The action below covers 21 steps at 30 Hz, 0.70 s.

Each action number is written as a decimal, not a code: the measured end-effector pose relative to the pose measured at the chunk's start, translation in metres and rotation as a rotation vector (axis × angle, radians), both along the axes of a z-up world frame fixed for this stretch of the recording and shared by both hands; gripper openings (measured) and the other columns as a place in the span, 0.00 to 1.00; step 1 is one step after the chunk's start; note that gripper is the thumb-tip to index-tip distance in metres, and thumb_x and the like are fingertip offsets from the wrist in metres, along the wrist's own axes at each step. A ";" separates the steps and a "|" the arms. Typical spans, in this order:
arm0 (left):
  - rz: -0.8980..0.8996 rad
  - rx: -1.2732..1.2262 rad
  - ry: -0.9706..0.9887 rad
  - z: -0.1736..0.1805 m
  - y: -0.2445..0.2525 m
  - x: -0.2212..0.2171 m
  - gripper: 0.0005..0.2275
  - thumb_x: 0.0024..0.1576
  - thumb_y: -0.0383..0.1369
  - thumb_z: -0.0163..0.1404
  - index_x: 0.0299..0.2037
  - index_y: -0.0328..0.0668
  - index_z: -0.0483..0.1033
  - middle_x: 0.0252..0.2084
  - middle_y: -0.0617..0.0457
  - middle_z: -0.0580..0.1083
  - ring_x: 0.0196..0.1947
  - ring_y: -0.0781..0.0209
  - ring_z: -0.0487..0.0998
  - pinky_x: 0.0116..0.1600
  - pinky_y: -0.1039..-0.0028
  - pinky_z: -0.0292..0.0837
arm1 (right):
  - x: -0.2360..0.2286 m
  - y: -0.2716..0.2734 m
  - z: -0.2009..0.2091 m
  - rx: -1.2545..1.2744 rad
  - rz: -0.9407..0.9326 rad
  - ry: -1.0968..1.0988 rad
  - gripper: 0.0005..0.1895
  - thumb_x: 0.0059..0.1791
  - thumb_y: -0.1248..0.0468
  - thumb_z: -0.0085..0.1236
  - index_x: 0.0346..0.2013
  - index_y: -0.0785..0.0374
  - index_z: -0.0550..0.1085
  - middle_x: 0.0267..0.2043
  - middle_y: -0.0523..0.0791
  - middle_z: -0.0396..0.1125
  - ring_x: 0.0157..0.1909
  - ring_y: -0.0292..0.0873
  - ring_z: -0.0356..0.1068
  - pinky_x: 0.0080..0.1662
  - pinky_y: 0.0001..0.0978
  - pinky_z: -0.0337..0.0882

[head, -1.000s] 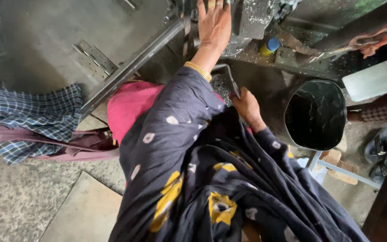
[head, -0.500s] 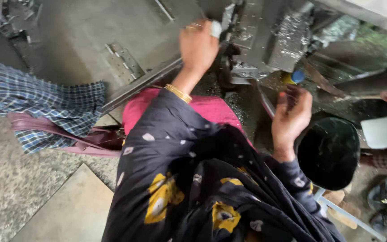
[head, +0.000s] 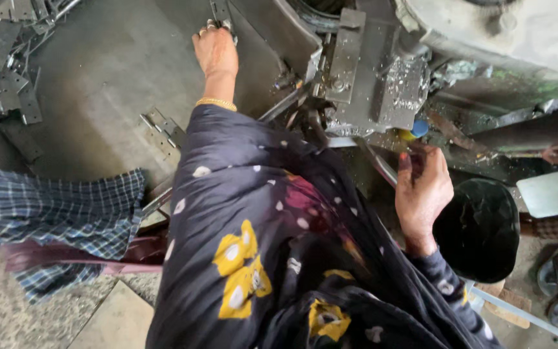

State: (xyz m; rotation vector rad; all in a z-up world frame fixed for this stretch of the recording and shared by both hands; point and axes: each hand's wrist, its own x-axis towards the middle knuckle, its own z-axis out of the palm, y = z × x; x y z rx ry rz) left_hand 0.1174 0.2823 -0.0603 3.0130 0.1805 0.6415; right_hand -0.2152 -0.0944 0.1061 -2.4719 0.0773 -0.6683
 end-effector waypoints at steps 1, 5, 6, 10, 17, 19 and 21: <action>-0.032 -0.001 0.018 0.003 0.004 -0.016 0.06 0.62 0.35 0.54 0.44 0.46 0.82 0.51 0.46 0.78 0.54 0.48 0.76 0.56 0.56 0.68 | -0.001 0.000 -0.002 -0.020 -0.003 0.004 0.09 0.56 0.68 0.61 0.49 0.66 0.73 0.43 0.51 0.72 0.43 0.54 0.74 0.45 0.42 0.71; -0.169 -0.002 -0.009 0.036 0.001 -0.084 0.10 0.52 0.40 0.63 0.38 0.48 0.84 0.42 0.47 0.79 0.44 0.47 0.79 0.51 0.54 0.69 | 0.006 -0.002 -0.007 0.002 0.004 0.024 0.10 0.53 0.67 0.61 0.49 0.64 0.73 0.42 0.51 0.73 0.41 0.55 0.75 0.43 0.44 0.71; -0.177 0.002 0.020 0.040 -0.001 -0.106 0.09 0.52 0.40 0.64 0.38 0.48 0.84 0.42 0.48 0.79 0.45 0.48 0.79 0.52 0.54 0.70 | 0.006 -0.004 -0.008 0.020 -0.006 0.048 0.10 0.53 0.66 0.61 0.49 0.64 0.73 0.42 0.51 0.73 0.41 0.54 0.74 0.42 0.44 0.71; -0.058 -0.050 0.121 0.048 -0.019 -0.136 0.15 0.49 0.42 0.66 0.39 0.44 0.80 0.42 0.47 0.79 0.47 0.45 0.79 0.51 0.53 0.71 | 0.003 -0.005 -0.014 -0.052 -0.069 0.042 0.14 0.51 0.62 0.63 0.48 0.62 0.73 0.41 0.51 0.73 0.42 0.57 0.73 0.42 0.47 0.71; 0.047 -0.388 0.311 0.038 -0.025 -0.099 0.30 0.41 0.45 0.70 0.49 0.32 0.77 0.49 0.35 0.77 0.53 0.37 0.77 0.55 0.55 0.73 | 0.013 0.000 -0.014 -0.048 -0.043 0.058 0.14 0.48 0.59 0.62 0.44 0.61 0.72 0.40 0.50 0.72 0.44 0.57 0.73 0.41 0.49 0.71; 0.069 -0.387 0.331 0.028 -0.019 -0.109 0.26 0.45 0.50 0.68 0.43 0.33 0.82 0.47 0.34 0.78 0.51 0.37 0.79 0.55 0.54 0.74 | 0.010 0.000 -0.014 -0.041 -0.038 0.087 0.13 0.49 0.58 0.61 0.43 0.60 0.72 0.39 0.49 0.72 0.42 0.57 0.73 0.40 0.50 0.71; 0.109 -0.327 0.263 0.023 -0.016 -0.122 0.26 0.48 0.54 0.65 0.41 0.34 0.83 0.44 0.34 0.79 0.48 0.35 0.79 0.52 0.51 0.74 | 0.007 -0.001 -0.013 -0.032 -0.019 0.084 0.12 0.49 0.58 0.61 0.42 0.60 0.72 0.38 0.49 0.72 0.42 0.56 0.73 0.40 0.50 0.71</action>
